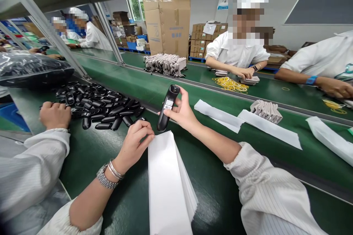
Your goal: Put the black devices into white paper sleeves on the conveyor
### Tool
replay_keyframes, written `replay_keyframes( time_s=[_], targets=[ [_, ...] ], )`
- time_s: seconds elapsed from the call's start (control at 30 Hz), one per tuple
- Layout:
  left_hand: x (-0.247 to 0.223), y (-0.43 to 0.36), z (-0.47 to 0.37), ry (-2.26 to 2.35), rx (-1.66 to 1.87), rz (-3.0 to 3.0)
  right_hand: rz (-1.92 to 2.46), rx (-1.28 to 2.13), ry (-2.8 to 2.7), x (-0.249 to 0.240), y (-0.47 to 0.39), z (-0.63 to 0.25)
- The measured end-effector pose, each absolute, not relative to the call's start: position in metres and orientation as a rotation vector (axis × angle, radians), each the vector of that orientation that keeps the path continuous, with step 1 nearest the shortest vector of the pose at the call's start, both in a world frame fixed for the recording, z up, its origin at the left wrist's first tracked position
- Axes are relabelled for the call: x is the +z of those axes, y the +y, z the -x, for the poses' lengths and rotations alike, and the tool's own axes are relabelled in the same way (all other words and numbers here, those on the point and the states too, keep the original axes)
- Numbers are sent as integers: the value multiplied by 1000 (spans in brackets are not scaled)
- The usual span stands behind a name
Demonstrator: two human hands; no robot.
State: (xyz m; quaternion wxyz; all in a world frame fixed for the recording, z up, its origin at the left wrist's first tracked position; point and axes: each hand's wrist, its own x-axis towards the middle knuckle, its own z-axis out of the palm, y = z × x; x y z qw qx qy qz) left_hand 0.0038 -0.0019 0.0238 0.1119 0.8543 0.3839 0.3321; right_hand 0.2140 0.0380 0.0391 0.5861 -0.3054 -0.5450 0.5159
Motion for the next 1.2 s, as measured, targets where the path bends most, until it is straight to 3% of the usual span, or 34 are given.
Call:
replay_keyframes(
  time_s=[0.43,0.63,1.2],
  targets=[
    [25,-9,-6,1090,1229,-2459,693,1342,-1616,7,27,-193],
    [29,-9,-6,1202,1402,-2330,702,1558,-1559,13,18,-187],
    [29,-2,-3,1188,1414,-2029,559,1918,-1343,25,1,-179]
  ],
)
